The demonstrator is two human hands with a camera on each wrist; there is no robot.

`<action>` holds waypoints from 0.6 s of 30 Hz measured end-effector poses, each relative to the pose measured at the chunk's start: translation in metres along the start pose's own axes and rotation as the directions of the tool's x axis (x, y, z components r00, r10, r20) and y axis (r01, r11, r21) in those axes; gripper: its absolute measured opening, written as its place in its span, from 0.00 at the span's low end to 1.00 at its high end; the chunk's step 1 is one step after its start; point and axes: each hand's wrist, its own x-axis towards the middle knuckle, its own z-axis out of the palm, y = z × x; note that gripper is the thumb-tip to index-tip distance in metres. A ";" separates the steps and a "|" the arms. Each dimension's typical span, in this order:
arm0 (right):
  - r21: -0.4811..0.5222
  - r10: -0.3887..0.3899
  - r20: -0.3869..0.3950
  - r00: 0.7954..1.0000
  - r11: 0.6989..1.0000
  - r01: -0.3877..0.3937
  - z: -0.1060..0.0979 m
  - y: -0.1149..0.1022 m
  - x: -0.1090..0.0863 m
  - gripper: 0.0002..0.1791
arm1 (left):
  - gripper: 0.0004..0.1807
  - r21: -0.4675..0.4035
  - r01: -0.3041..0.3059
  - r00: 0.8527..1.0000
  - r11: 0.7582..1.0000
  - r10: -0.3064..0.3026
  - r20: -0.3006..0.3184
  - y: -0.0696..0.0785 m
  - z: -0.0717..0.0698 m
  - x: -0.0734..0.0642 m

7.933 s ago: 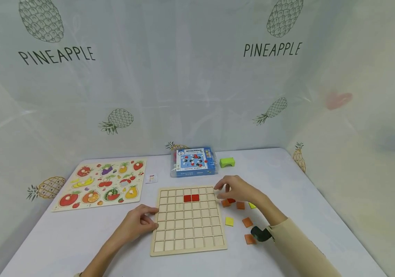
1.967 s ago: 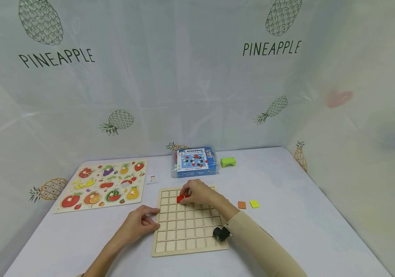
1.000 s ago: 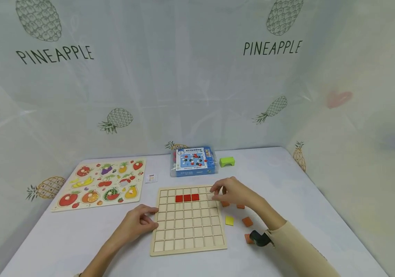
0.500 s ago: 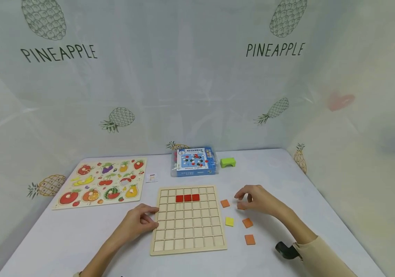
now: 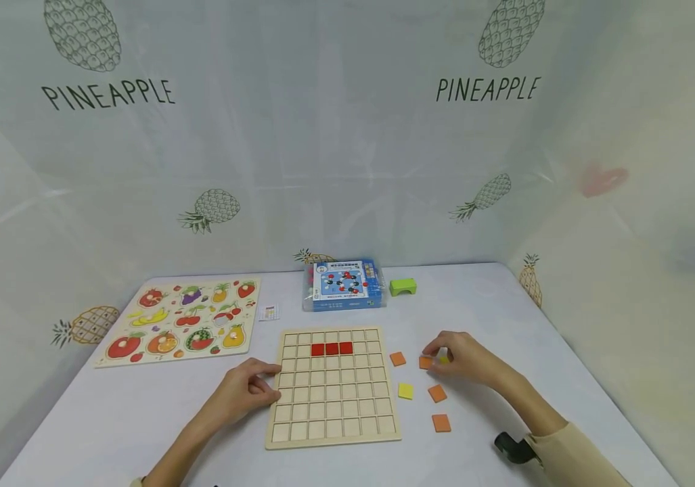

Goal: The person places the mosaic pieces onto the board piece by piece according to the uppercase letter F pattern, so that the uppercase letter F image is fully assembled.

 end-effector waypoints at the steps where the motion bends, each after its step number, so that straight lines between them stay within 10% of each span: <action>1: 0.000 0.011 0.003 1.000 1.000 -0.011 0.001 0.000 0.000 0.13 | 0.26 0.000 0.000 1.000 1.000 0.000 -0.001 0.000 0.000 0.000; 18: -0.011 0.035 0.027 0.999 0.999 -0.035 0.004 0.004 0.002 0.10 | 0.25 0.023 0.012 1.000 1.000 -0.012 0.004 -0.003 0.002 0.000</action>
